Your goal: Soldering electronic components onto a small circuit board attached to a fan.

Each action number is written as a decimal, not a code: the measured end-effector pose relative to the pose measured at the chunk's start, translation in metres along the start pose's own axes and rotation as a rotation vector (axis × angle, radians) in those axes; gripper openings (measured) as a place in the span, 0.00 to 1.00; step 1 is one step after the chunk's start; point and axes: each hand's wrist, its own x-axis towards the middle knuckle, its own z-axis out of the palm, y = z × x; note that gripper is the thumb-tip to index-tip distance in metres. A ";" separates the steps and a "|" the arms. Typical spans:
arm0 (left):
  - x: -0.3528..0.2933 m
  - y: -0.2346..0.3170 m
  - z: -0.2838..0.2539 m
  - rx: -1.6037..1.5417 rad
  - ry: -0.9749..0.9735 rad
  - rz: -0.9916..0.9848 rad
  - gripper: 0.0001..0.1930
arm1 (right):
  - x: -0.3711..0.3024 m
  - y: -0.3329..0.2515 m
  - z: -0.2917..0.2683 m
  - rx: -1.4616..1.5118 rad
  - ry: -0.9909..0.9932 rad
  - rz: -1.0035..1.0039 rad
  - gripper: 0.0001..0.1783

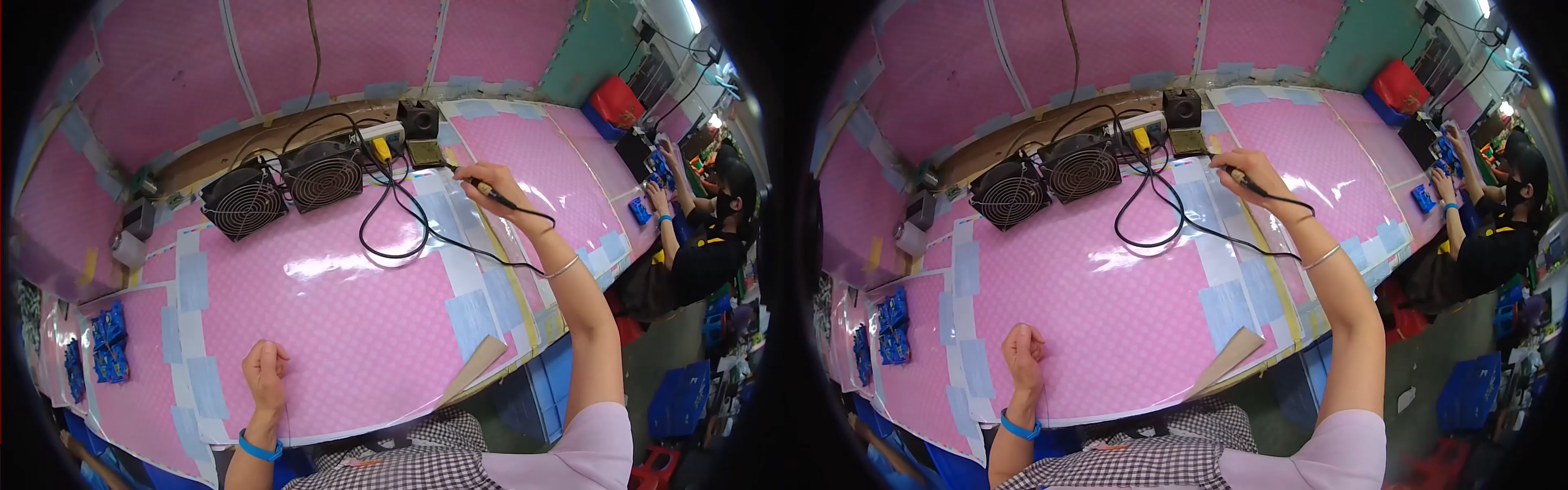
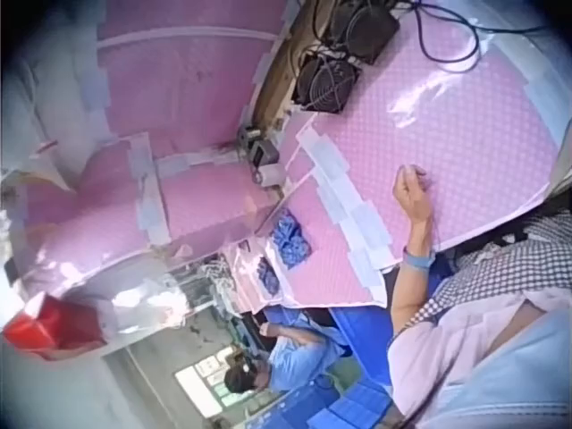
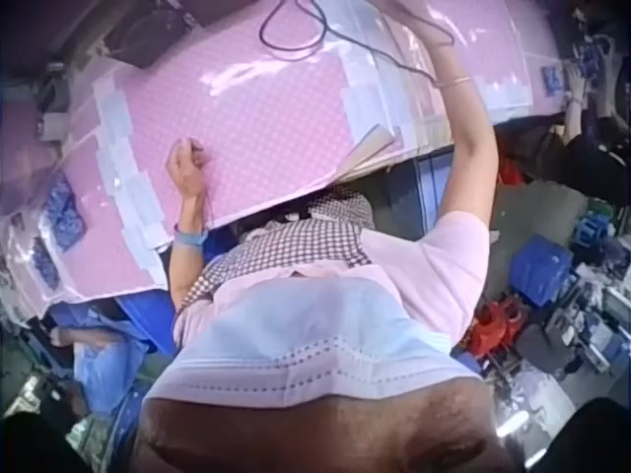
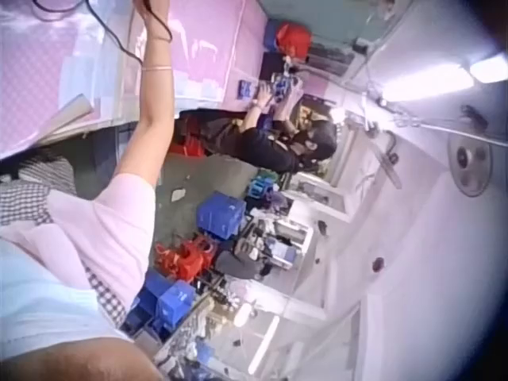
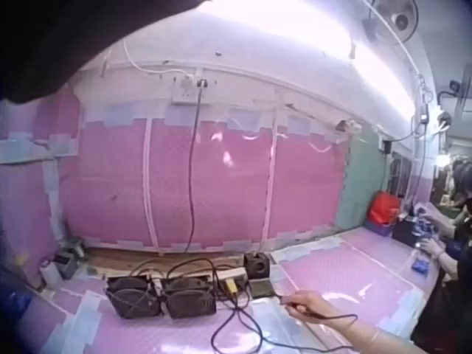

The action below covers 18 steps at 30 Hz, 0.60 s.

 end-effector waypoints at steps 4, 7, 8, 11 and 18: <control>0.018 -0.007 0.000 0.037 -0.009 0.096 0.18 | 0.018 -0.008 -0.007 0.157 0.199 0.064 0.09; 0.032 -0.012 0.002 0.020 -0.019 0.115 0.18 | 0.033 -0.021 -0.009 0.427 0.332 0.394 0.12; 0.032 -0.013 0.002 0.013 -0.022 0.113 0.18 | 0.035 -0.015 -0.005 0.519 0.334 0.402 0.12; 0.028 -0.012 0.001 0.014 -0.016 0.097 0.18 | 0.038 -0.019 0.001 0.579 0.326 0.415 0.12; 0.026 -0.010 0.000 0.032 -0.014 0.095 0.18 | 0.045 -0.016 0.008 0.475 0.267 0.346 0.12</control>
